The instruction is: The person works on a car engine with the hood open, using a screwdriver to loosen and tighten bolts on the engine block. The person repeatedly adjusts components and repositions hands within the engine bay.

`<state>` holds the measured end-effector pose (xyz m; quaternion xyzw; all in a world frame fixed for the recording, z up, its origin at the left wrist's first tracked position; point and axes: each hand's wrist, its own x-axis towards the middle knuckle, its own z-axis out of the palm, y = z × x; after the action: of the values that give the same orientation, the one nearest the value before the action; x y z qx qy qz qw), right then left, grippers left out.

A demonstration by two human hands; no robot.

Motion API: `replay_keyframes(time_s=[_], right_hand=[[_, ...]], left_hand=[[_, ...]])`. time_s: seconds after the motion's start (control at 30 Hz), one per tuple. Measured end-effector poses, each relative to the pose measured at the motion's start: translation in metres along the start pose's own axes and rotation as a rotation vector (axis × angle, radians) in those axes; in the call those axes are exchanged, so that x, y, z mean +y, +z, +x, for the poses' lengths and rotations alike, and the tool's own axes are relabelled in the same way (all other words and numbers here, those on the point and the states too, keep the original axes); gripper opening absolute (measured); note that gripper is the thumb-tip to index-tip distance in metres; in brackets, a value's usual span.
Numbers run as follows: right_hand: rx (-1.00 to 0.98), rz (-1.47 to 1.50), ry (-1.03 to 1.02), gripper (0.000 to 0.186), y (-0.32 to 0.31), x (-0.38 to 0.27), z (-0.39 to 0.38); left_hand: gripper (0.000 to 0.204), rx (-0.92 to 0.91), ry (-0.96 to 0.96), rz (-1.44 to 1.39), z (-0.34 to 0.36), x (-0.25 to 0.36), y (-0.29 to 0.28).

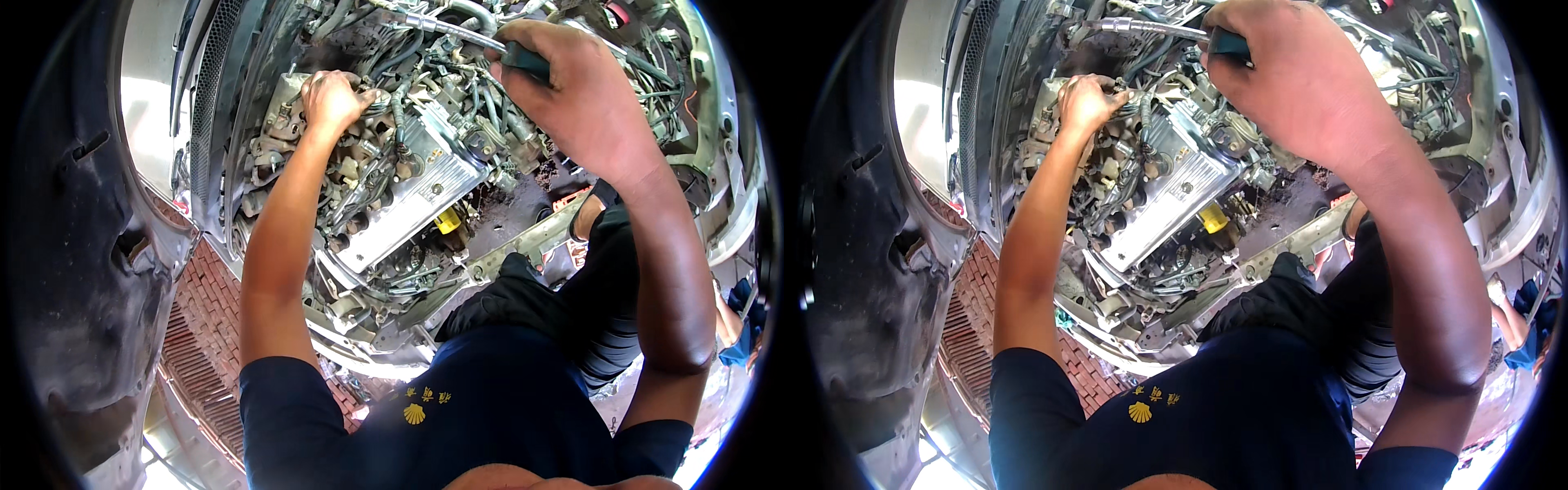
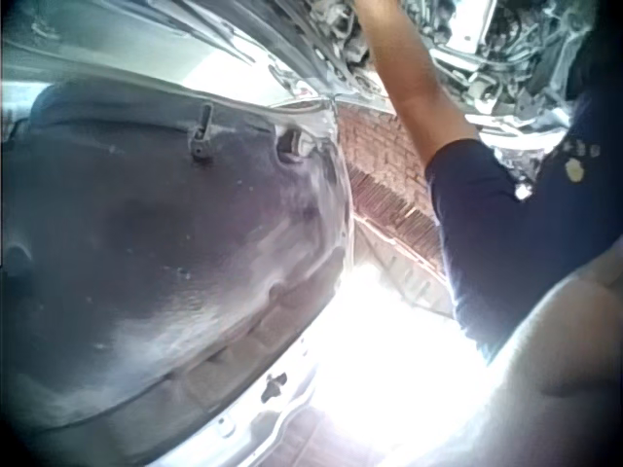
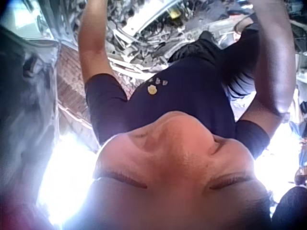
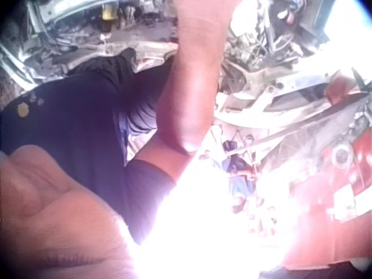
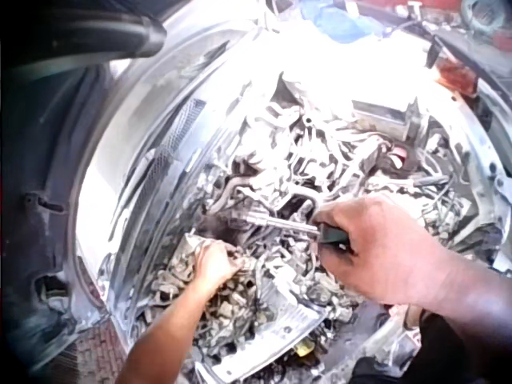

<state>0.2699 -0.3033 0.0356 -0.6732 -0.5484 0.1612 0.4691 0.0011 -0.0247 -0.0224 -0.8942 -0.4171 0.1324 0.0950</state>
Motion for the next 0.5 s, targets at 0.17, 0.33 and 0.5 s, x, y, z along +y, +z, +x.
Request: replay_keyframes(time_s=[0.17,0.33,0.5], right_hand=[[-0.127,0.042,0.101,0.03,-0.009,-0.003,0.005],[-0.133,-0.051,0.047,0.032,-0.011,0.016,0.0],[-0.142,-0.01,0.092,0.035,-0.021,0.024,0.0]], left_hand=[[0.059,-0.026,-0.017,0.021,0.002,-0.005,0.007],[0.049,0.001,0.072,-0.031,0.001,0.002,-0.007],[0.044,0.019,0.086,-0.098,0.001,-0.002,-0.004]])
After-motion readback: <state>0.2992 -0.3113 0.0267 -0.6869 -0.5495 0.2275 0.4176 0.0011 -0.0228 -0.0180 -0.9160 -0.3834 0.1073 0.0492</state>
